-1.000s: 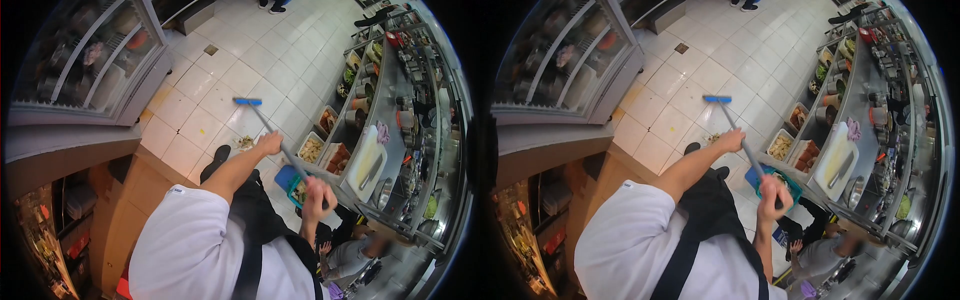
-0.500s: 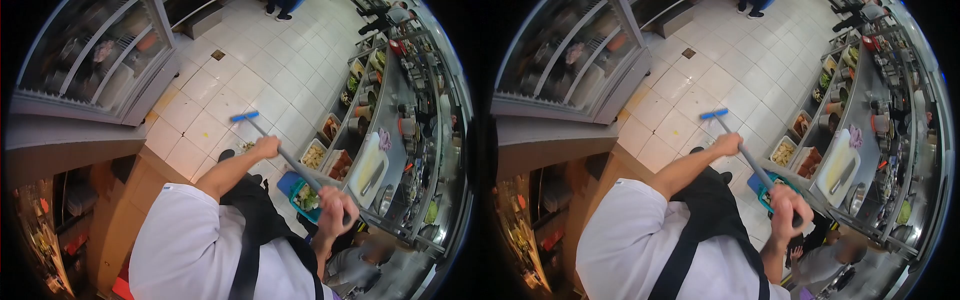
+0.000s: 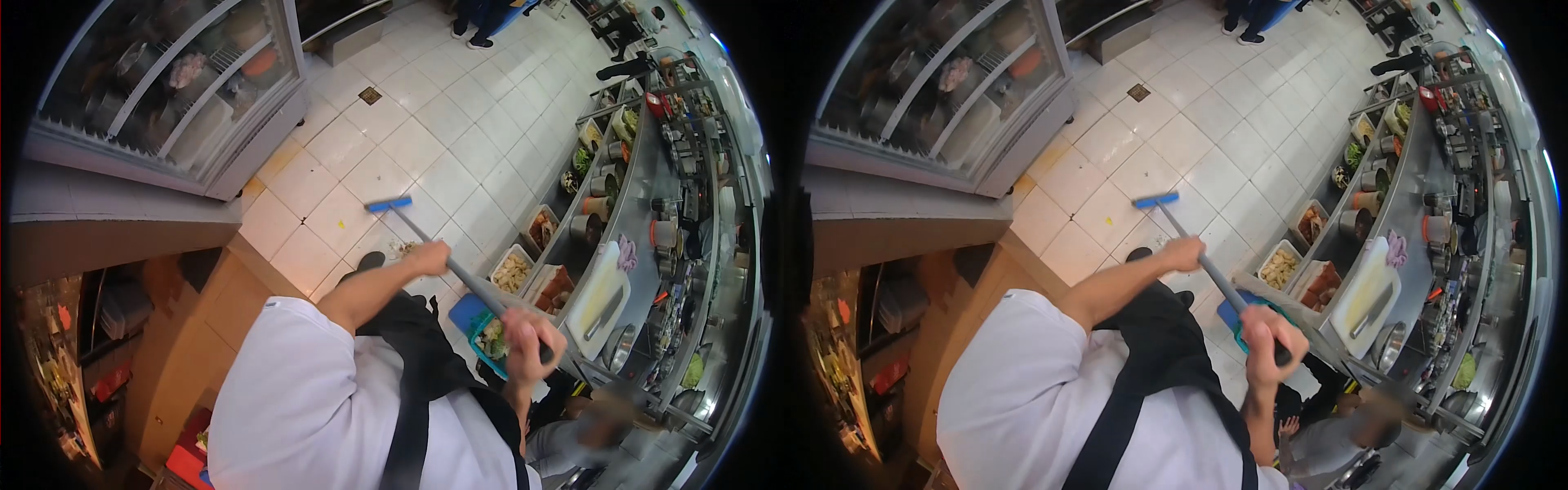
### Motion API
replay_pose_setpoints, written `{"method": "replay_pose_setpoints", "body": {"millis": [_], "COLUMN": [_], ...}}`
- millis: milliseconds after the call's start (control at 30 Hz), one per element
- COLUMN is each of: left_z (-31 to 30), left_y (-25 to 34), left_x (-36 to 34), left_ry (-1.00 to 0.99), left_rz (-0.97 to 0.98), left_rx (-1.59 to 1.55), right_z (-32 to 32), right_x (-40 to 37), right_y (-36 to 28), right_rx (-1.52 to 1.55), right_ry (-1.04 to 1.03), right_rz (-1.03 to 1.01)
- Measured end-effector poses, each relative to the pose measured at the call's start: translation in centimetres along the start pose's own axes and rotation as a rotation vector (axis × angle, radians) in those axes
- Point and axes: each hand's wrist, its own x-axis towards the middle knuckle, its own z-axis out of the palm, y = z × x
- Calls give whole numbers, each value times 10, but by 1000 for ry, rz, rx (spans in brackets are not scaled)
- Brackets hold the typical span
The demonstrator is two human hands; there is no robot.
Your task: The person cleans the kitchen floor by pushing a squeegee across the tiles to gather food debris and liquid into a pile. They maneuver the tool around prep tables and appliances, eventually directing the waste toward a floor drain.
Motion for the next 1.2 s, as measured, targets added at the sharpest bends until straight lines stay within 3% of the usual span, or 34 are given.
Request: {"method": "replay_pose_setpoints", "body": {"millis": [67, 167, 300, 367, 533, 633, 733, 900, 1033, 1133, 1200], "left_z": [28, 4, -20, -51, -111, -137, -130, -57, -24, -36, -54], "left_y": [23, 58, 46, 25, -81, -124, -144, -133, -56, -22, -10], "left_x": [-6, -24, -18, -16, -6, -28, -55, -70, -69, -52, -54], "left_ry": [-40, -157, 59, 170, 521, 591, 483, 324, 282, 101, 167], "left_rz": [112, 171, 186, 84, -202, -367, -446, -228, -15, -38, -57], "left_rx": [-43, 43, 13, 17, 30, 65, 127, -8, -59, 43, 11], "right_z": [-13, -8, 8, 25, 89, 130, 142, 93, 58, 52, 55], "right_x": [-10, -8, 10, 26, 51, 59, 52, 36, 35, 42, 47], "right_y": [-16, -34, -32, -24, 37, 91, 115, 32, -14, -25, -30], "right_rx": [50, 1, 71, 124, -87, 83, 221, 83, 175, 203, 221], "right_ry": [15, 58, 65, 4, -167, -257, -290, -345, -304, -233, -206], "right_rz": [11, 15, -59, -119, -189, -187, -143, 38, 27, 40, 26]}}
